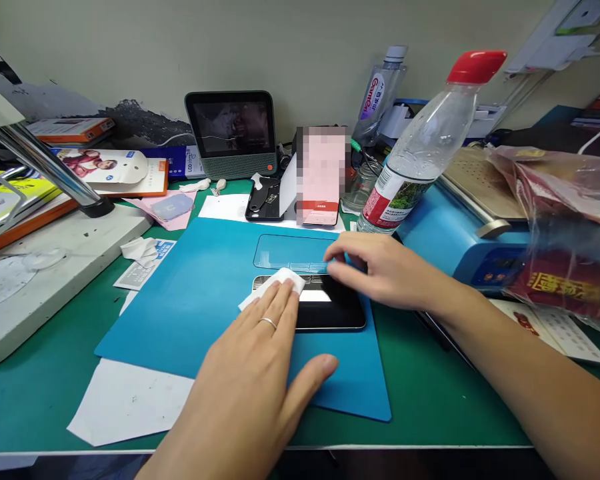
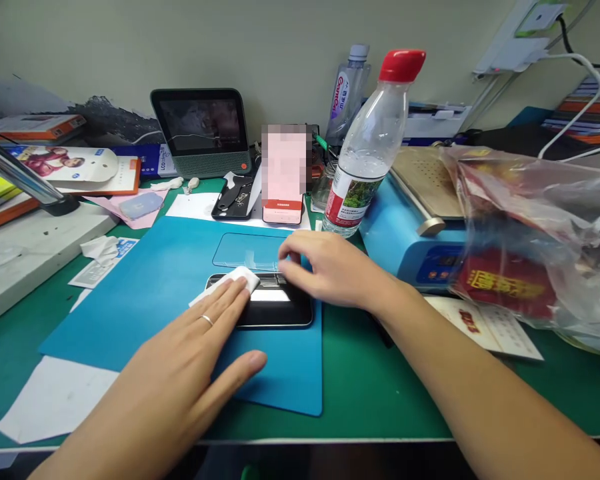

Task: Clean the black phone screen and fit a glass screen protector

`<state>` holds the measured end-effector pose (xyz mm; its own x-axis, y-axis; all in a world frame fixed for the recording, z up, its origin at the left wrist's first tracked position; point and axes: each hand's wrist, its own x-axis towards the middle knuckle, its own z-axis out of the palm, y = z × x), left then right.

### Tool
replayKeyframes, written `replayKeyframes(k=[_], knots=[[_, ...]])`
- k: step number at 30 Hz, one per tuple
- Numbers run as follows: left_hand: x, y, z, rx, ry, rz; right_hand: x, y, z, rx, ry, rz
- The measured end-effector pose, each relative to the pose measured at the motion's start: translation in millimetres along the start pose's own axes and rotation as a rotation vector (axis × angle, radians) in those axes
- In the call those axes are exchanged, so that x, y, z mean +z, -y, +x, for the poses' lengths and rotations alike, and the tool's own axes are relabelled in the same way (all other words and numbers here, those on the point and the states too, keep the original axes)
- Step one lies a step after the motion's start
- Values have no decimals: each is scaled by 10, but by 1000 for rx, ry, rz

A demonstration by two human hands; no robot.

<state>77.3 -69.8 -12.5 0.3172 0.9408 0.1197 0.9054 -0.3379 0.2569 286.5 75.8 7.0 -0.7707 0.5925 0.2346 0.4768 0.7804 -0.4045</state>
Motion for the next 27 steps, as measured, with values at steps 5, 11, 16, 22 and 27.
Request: replayKeyframes(k=[5,11,16,22,27], knots=[[-41,76,-42,-64,10,48,-139,75,-85,-36,181,3],[-79,139,-116,-87,6,119,-176,135,-116,73,316,-48],[-122,138,-204,-100,11,124,-170,198,-73,110,367,-57],[-172,172,-226,-40,32,115,-144,245,-63,134,337,-86],[-247,269,-281,-79,42,91,-95,357,-53,154,326,-104]])
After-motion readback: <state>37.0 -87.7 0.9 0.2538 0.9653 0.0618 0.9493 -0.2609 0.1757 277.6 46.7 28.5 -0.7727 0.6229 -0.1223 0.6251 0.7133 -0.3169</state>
